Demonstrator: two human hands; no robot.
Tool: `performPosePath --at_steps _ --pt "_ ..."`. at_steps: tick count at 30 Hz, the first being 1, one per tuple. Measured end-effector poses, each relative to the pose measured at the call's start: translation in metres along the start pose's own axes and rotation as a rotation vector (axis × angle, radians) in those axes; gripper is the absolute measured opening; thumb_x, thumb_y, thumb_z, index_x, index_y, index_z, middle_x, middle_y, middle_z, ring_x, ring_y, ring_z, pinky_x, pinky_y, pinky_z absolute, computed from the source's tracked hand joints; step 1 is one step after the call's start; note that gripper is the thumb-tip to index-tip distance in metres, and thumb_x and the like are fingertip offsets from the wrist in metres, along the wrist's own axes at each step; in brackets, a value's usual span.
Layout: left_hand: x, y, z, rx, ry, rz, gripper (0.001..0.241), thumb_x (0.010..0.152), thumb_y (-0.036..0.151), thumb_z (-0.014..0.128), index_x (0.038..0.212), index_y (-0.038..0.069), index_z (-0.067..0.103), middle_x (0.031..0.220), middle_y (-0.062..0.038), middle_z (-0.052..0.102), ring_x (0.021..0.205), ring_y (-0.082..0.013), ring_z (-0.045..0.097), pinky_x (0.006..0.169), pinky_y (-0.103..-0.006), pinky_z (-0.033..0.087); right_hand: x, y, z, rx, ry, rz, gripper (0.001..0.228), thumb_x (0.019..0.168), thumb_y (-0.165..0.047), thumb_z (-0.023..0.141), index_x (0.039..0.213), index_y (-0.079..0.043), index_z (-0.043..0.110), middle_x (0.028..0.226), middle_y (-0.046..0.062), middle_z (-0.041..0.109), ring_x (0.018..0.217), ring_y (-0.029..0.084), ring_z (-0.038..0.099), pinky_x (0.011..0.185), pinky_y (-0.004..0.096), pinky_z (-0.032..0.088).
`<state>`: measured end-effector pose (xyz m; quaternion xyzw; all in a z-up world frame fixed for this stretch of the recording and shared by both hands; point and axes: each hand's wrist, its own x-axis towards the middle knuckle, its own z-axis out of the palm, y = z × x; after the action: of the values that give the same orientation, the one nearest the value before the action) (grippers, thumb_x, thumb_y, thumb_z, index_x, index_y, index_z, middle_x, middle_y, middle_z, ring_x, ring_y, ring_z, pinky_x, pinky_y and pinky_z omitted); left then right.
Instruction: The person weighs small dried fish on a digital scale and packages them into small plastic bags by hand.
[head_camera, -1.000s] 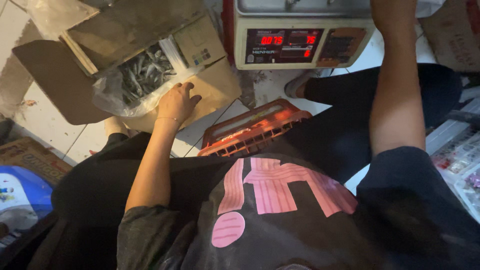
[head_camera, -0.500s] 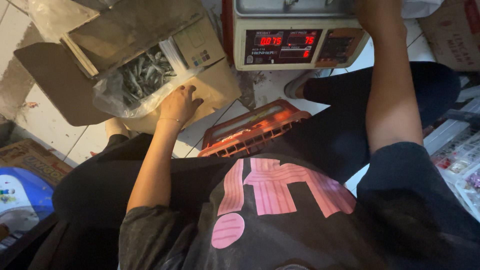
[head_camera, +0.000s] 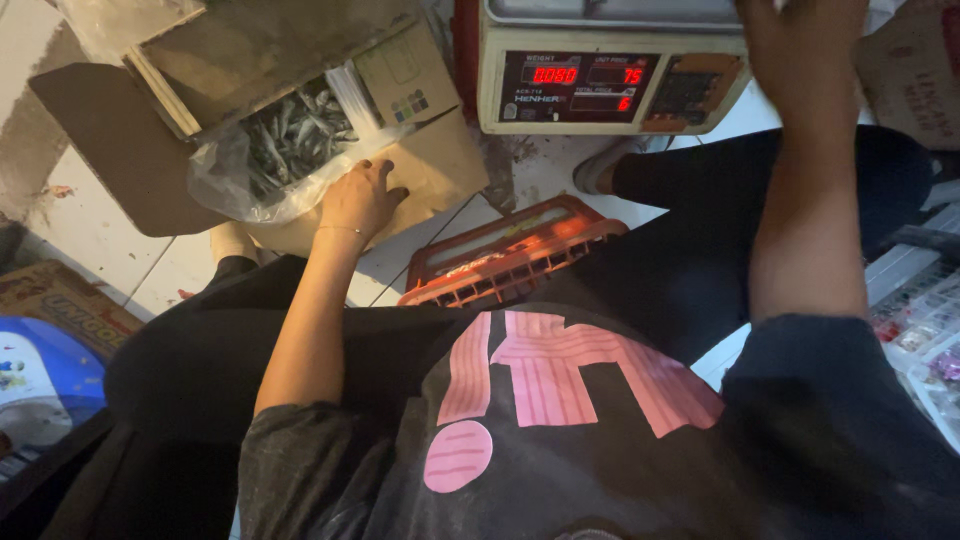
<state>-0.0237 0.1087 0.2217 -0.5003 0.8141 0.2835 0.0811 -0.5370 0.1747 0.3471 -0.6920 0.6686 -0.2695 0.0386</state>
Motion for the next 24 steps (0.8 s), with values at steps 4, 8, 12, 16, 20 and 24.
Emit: performPosePath --at_steps 4,8,12,16,20,24 --pt "0.0 0.002 -0.006 0.042 -0.023 -0.016 0.05 0.09 0.044 0.073 0.128 0.012 0.065 0.118 -0.021 0.067 0.103 -0.0401 0.067 0.084 -0.0516 0.054 -0.021 -0.102 0.014 0.665 -0.25 0.45 0.015 0.103 -0.002 0.065 0.117 -0.007 0.063 0.095 0.005 0.063 0.081 0.014 0.06 0.071 0.033 0.047" --pt "0.0 0.002 -0.011 0.019 -0.052 -0.06 0.049 0.089 0.043 0.073 0.126 0.012 0.066 0.115 -0.02 0.068 0.103 -0.0402 0.067 0.083 -0.0517 0.054 -0.046 -0.191 0.092 0.391 -0.584 0.164 0.02 0.086 -0.014 0.075 0.104 -0.008 0.069 0.099 0.011 0.069 0.096 0.029 0.067 0.083 0.042 0.053" --pt "-0.006 -0.01 -0.013 0.046 -0.035 -0.09 0.047 0.09 0.044 0.074 0.121 0.01 0.067 0.113 -0.02 0.068 0.103 -0.0404 0.067 0.084 -0.0514 0.054 -0.074 -0.238 0.139 0.385 -0.673 -0.047 0.018 0.087 -0.014 0.072 0.101 -0.007 0.063 0.099 0.014 0.067 0.095 0.038 0.064 0.081 0.05 0.05" --pt "-0.007 -0.023 -0.009 0.043 0.022 -0.088 0.047 0.089 0.043 0.075 0.119 0.008 0.066 0.113 -0.021 0.068 0.103 -0.041 0.067 0.081 -0.0522 0.054 -0.086 -0.251 0.154 0.429 -0.719 -0.091 0.015 0.085 -0.013 0.071 0.097 -0.009 0.063 0.096 0.011 0.068 0.097 0.036 0.064 0.084 0.049 0.05" --pt "-0.009 -0.034 -0.007 0.018 0.087 -0.067 0.048 0.088 0.043 0.077 0.119 0.007 0.067 0.112 -0.022 0.067 0.101 -0.0424 0.066 0.08 -0.0517 0.054 -0.081 -0.246 0.163 0.346 -0.73 -0.072 0.016 0.087 -0.014 0.07 0.103 -0.01 0.065 0.102 0.011 0.069 0.1 0.036 0.065 0.085 0.05 0.051" --pt "-0.012 -0.042 -0.017 0.046 0.111 -0.148 0.047 0.086 0.045 0.078 0.113 0.008 0.069 0.111 -0.022 0.068 0.101 -0.042 0.067 0.08 -0.0532 0.054 -0.06 -0.236 0.184 0.3 -0.693 -0.046 0.021 0.087 -0.016 0.071 0.106 -0.01 0.066 0.105 0.014 0.068 0.1 0.038 0.064 0.081 0.051 0.051"
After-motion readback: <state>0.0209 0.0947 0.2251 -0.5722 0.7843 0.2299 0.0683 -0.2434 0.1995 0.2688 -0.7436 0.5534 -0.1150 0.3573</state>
